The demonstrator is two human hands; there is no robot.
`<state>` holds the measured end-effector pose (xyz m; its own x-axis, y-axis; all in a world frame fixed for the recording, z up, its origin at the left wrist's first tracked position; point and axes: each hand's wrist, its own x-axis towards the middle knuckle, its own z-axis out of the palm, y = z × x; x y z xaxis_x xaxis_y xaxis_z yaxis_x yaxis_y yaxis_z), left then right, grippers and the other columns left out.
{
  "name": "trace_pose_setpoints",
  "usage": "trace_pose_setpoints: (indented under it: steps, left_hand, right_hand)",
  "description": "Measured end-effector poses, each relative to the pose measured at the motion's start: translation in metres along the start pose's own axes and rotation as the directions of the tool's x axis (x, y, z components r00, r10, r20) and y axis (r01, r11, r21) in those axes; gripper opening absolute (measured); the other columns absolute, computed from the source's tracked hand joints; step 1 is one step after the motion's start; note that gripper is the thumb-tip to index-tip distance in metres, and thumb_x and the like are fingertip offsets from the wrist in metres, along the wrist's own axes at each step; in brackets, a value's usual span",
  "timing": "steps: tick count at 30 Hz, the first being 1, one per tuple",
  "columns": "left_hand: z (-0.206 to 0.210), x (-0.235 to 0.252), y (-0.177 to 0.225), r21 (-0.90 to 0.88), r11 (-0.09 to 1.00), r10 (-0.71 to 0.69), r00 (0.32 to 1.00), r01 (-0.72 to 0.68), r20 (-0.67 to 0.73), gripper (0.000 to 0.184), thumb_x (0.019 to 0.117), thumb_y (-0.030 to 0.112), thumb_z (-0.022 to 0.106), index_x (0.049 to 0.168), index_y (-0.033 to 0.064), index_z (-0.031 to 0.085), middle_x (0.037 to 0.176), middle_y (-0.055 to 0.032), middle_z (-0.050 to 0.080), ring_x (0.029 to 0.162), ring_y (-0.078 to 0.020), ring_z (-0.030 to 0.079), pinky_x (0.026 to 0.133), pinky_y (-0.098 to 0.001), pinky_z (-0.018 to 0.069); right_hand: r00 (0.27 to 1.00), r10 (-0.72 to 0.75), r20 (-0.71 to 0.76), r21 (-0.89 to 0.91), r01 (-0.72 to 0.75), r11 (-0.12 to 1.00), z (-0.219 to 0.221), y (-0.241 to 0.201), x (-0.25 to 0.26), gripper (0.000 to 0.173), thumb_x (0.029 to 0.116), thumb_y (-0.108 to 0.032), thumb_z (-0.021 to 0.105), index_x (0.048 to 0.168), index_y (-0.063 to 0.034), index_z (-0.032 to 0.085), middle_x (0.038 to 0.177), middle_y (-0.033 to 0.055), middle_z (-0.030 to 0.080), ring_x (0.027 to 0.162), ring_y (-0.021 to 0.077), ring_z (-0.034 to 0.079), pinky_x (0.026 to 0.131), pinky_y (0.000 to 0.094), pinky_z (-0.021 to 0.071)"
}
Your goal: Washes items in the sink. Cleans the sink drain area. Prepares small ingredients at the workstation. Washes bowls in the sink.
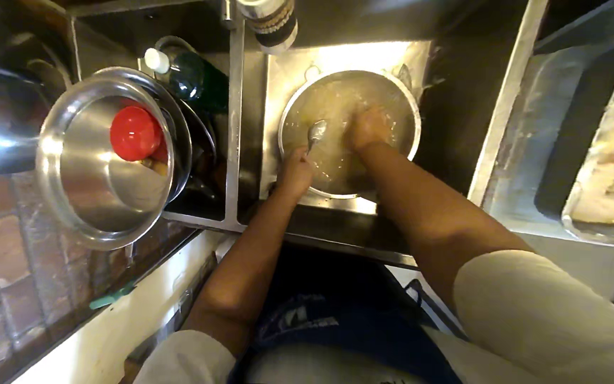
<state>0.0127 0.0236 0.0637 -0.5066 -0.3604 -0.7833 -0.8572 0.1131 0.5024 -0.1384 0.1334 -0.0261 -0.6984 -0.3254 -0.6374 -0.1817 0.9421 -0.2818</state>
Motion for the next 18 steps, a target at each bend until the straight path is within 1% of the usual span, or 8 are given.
trace_pose_setpoints:
  steps: [1,4,6,9,11,14,16,18]
  left_hand:
    - [-0.008,-0.01,0.0,0.034,0.999,0.028,0.999,-0.027,-0.023,0.042,0.1106,0.015,0.038,0.152,0.0113,0.048,0.136,-0.0186,0.06,0.114,-0.031,0.064,0.097,-0.0505,0.0521]
    - [-0.032,-0.042,0.003,0.215,0.973,0.113,0.986,-0.085,-0.123,0.044,0.1097,0.016,0.04,0.153,0.0202,0.05,0.145,-0.0133,0.058,0.128,-0.0296,0.06,0.106,-0.0522,0.0496]
    - [-0.049,-0.069,0.005,0.318,0.941,0.201,0.947,-0.116,-0.249,0.044,0.1097,0.017,0.043,0.153,0.0236,0.05,0.143,-0.0141,0.058,0.124,-0.0311,0.062,0.101,-0.053,0.053]
    - [-0.088,-0.108,0.005,0.413,0.904,0.302,0.845,-0.108,-0.44,0.051,0.1058,0.01,0.047,0.155,0.0213,0.046,0.131,-0.0176,0.062,0.119,-0.0332,0.062,0.098,-0.0518,0.0533]
    - [-0.117,-0.127,-0.003,0.469,0.882,0.345,0.742,-0.046,-0.575,0.049,0.1058,0.008,0.045,0.154,0.017,0.046,0.129,-0.0188,0.065,0.119,-0.0353,0.063,0.1,-0.0535,0.0518]
    - [-0.154,-0.144,-0.019,0.4,0.915,0.3,0.589,0.044,-0.75,0.044,0.1068,0.01,0.042,0.149,0.0128,0.052,0.123,-0.0184,0.069,0.11,-0.0334,0.068,0.097,-0.0534,0.0534]
    - [-0.172,-0.153,-0.025,0.277,0.955,0.176,0.559,0.101,-0.811,0.039,0.1095,0.016,0.042,0.146,0.0152,0.055,0.112,-0.0162,0.071,0.099,-0.0304,0.069,0.091,-0.0522,0.0551]
    - [-0.185,-0.158,-0.03,0.192,0.971,0.079,0.57,0.142,-0.818,0.038,0.1104,0.02,0.04,0.144,0.0163,0.058,0.105,-0.015,0.07,0.092,-0.028,0.068,0.086,-0.0502,0.0549]
  right_hand:
    - [1.0,0.015,0.001,-0.018,-0.015,1.0,0.003,0.001,-0.008,0.062,0.0967,-0.011,0.065,0.154,-0.003,0.042,0.155,0.0336,0.039,0.133,0.057,0.049,0.094,0.076,0.0465]
    - [0.999,0.015,0.046,-0.051,-0.012,0.999,0.022,-0.003,-0.037,0.057,0.0947,-0.012,0.069,0.147,-0.0031,0.049,0.154,0.0321,0.039,0.13,0.0564,0.051,0.091,0.0723,0.0514]
    - [0.983,-0.051,0.175,-0.131,0.074,0.989,0.028,-0.015,-0.066,0.051,0.0947,-0.009,0.069,0.142,0.0033,0.054,0.152,0.0328,0.042,0.126,0.0557,0.055,0.091,0.0716,0.0515]
    - [0.898,-0.137,0.417,-0.231,0.251,0.94,0.027,-0.036,-0.093,0.052,0.0939,-0.019,0.071,0.133,0.0126,0.056,0.143,0.0354,0.05,0.128,0.0526,0.055,0.098,0.0692,0.0477]
    - [0.843,-0.243,0.48,-0.11,0.332,0.937,0.024,-0.047,-0.09,0.05,0.0978,-0.025,0.068,0.134,0.0082,0.057,0.138,0.034,0.056,0.128,0.0519,0.055,0.102,0.0703,0.0447]
    - [0.8,-0.394,0.453,0.188,0.347,0.919,0.028,-0.063,-0.058,0.04,0.1008,-0.019,0.065,0.133,0.0029,0.058,0.125,0.0308,0.063,0.118,0.0482,0.061,0.099,0.0684,0.0468]
    - [0.863,-0.39,0.32,0.395,0.253,0.883,0.034,-0.068,-0.028,0.042,0.0999,-0.015,0.066,0.137,-0.0007,0.054,0.124,0.0285,0.064,0.115,0.0459,0.063,0.098,0.0682,0.0488]
    - [0.959,-0.262,0.112,0.585,0.149,0.797,0.032,-0.068,-0.003,0.049,0.1012,-0.021,0.064,0.144,-0.0023,0.048,0.129,0.0265,0.063,0.119,0.0427,0.062,0.1,0.0646,0.0498]
